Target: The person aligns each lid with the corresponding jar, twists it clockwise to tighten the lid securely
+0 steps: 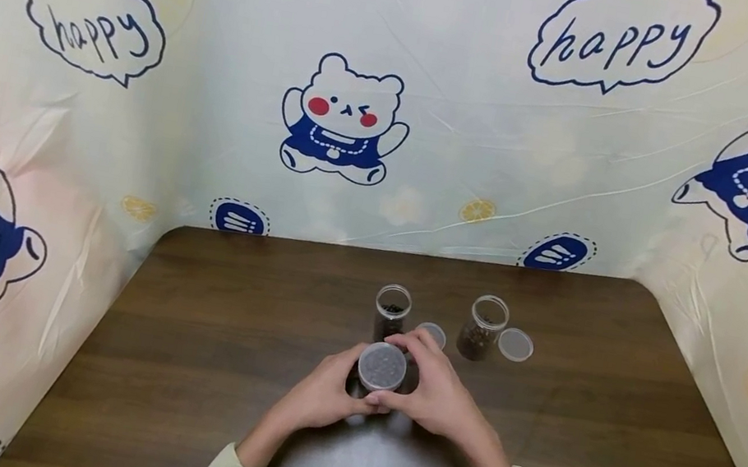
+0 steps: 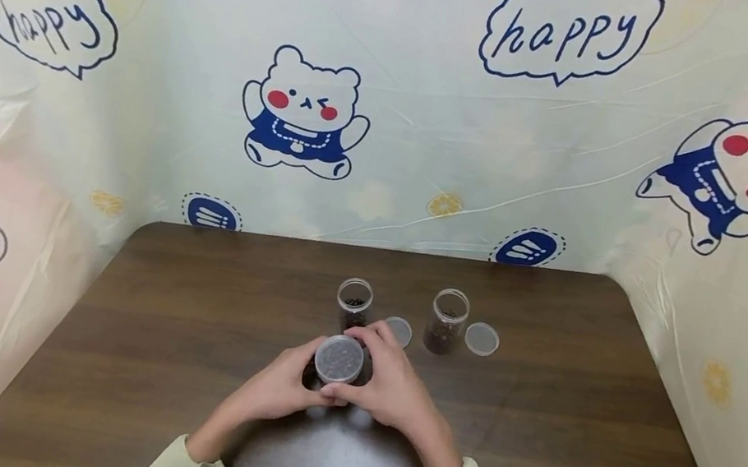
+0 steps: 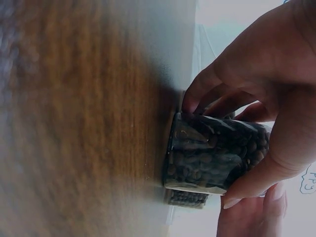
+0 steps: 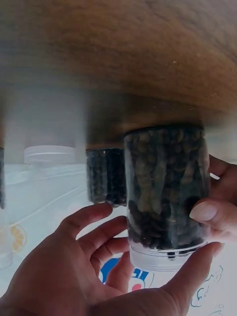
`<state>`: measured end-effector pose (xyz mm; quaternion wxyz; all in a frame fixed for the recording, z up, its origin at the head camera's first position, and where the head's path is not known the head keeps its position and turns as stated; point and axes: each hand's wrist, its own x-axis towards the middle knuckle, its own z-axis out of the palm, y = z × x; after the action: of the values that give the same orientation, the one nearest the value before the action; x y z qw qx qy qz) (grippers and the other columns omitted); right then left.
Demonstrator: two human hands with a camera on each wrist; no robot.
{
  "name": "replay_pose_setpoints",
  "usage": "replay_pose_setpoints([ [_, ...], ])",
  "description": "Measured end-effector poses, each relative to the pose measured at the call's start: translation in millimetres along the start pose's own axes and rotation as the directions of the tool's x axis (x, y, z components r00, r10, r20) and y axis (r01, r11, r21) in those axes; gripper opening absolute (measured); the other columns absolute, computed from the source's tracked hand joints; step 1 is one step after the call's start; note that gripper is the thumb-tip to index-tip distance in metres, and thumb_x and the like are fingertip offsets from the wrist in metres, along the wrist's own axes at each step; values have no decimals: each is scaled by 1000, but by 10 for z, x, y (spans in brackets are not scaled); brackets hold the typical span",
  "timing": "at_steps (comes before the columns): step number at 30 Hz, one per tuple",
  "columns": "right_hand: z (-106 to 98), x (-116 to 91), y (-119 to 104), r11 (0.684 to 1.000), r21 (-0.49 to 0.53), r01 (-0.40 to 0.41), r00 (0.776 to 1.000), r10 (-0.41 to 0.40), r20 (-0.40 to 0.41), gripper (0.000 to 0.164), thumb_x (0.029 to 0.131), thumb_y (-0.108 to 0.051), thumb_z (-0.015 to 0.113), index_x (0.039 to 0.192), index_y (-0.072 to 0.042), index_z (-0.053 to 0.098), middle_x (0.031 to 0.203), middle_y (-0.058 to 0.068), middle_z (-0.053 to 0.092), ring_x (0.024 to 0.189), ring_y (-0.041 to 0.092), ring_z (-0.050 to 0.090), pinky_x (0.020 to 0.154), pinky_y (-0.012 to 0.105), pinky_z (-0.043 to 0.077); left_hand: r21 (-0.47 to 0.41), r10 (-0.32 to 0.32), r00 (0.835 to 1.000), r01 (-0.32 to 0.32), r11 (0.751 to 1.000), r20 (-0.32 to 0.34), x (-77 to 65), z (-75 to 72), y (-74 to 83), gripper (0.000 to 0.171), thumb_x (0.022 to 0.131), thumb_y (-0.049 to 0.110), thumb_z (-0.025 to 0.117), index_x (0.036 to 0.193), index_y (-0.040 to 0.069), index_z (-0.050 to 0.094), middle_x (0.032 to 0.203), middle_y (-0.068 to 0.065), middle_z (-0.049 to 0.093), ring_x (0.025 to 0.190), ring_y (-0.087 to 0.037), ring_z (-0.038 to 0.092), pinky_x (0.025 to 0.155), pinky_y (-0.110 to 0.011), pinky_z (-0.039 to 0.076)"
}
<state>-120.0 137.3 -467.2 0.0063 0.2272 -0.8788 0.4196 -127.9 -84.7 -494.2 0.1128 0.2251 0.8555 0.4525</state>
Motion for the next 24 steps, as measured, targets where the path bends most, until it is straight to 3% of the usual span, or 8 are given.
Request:
replay_pose_setpoints([
  [4, 1, -2, -16, 1000, -15, -5, 1000, 5, -1, 82, 73, -36, 98, 142, -12, 60, 124, -2, 58, 113, 13, 61, 100, 39, 54, 18, 17, 1000, -17, 1000, -7, 6, 1, -3, 70, 85, 30, 90, 145, 16, 56, 133, 0, 69, 122, -17, 66, 105, -42, 53],
  [12, -63, -38, 26, 995, 34, 89, 995, -90, 39, 90, 81, -31, 93, 157, -15, 47, 157, 5, 51, 141, 24, 55, 113, 48, 49, 9, 11, 1000, -11, 1000, 7, 2, 0, 1, 74, 85, 35, 90, 148, 18, 54, 137, 1, 68, 127, -16, 64, 109, -44, 52],
  [16, -80, -34, 33, 990, 32, 138, 989, -139, 40, 81, 84, -27, 90, 155, -20, 52, 154, 3, 56, 141, 24, 55, 114, 48, 48, 17, 6, 1000, -6, 1000, 7, 7, 0, 3, 75, 85, 38, 89, 148, 20, 54, 136, 3, 68, 125, -15, 65, 108, -42, 52],
  [24, -20, -5, 17, 992, 35, 122, 992, -123, 8, 77, 81, -29, 93, 148, -11, 59, 143, 6, 63, 127, 19, 63, 106, 43, 53, 10, 14, 1000, -14, 1000, -2, 4, 6, -8, 73, 85, 31, 90, 146, 15, 55, 133, -2, 70, 122, -18, 66, 104, -43, 54],
])
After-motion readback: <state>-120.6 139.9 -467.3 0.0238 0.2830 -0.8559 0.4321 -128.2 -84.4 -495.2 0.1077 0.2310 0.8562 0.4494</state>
